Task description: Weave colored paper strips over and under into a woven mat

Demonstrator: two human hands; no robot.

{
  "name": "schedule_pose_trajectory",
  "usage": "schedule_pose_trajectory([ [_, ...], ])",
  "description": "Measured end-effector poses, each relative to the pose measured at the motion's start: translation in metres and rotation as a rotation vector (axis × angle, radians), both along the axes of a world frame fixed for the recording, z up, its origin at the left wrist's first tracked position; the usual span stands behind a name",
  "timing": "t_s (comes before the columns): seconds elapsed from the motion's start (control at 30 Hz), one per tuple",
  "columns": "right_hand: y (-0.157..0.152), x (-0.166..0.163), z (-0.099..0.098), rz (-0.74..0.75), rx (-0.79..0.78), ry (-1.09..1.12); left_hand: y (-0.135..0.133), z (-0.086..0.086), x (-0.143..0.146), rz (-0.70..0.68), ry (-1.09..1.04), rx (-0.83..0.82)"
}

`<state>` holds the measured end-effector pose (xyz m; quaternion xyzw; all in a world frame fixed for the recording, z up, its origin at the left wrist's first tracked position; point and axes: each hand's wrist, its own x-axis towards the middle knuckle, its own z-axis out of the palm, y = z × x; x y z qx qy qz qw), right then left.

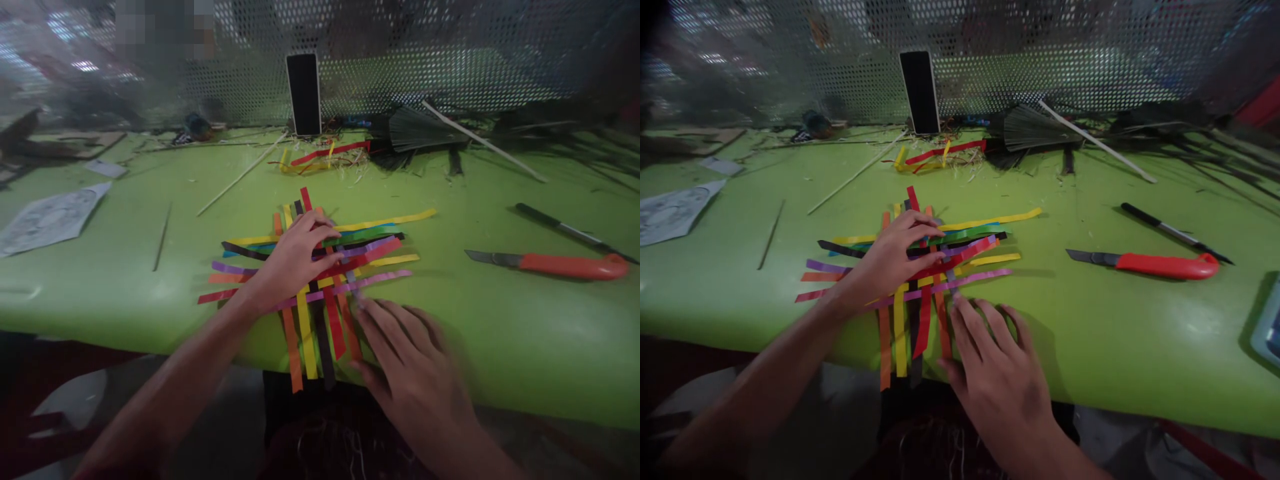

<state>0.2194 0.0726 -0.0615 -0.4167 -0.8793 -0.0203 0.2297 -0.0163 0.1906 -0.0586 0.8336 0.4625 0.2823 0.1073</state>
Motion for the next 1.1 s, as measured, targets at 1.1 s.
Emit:
schedule_pose_trajectory([
  [1.1, 0.007, -0.008, -0.003, 0.0, 0.009, -0.109, -0.037, -0.001, 0.003, 0.091, 0.279, -0.045],
])
